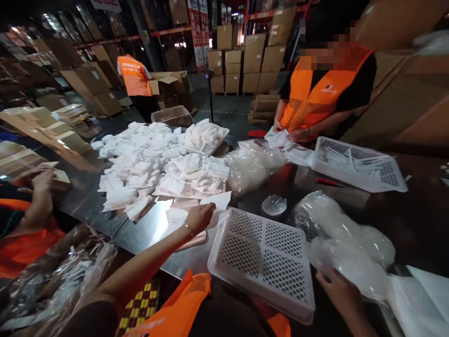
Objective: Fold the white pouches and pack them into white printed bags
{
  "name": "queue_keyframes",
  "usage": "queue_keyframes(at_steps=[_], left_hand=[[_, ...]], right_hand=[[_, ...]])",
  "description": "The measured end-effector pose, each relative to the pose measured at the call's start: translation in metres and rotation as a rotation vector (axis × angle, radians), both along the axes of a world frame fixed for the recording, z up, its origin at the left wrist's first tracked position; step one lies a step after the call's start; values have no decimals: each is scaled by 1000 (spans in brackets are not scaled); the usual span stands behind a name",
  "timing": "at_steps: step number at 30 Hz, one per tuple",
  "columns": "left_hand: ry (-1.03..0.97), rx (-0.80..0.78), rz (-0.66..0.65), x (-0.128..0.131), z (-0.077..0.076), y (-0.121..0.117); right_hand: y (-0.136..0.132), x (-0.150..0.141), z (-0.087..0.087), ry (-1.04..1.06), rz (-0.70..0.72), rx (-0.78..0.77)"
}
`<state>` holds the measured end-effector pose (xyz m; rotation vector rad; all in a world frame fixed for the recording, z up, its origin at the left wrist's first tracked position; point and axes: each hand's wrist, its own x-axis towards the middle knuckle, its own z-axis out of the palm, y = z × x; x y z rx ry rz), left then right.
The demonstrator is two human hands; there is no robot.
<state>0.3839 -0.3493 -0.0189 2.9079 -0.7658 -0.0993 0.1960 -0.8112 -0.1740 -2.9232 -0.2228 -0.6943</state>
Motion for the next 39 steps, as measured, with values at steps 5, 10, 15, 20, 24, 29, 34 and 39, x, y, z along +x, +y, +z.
queue_keyframes(at_steps=[5,10,15,20,24,29,34,39], left_hand=[[146,1,-369,-56,-56,-70],[187,-40,-487,-76,-103,-71],[173,-191,-744,-61,-122,-41],[-99,-79,-889,-52,-124,-39],[-179,15,-798,-54,-129,-48],[-228,-27,-741,-61,-142,-51],[-271,-53,-715,-63,-145,-47],[-227,-53,-663,-64,-140,-39]], right_hand=[[90,-7,2,107,122,-124],[130,-5,8,251,-136,-105],[131,10,27,383,-252,-144],[116,25,42,385,-214,-156],[100,22,44,449,34,-103],[90,13,43,187,211,-223],[96,9,35,-25,170,-303],[122,12,27,71,15,-230]])
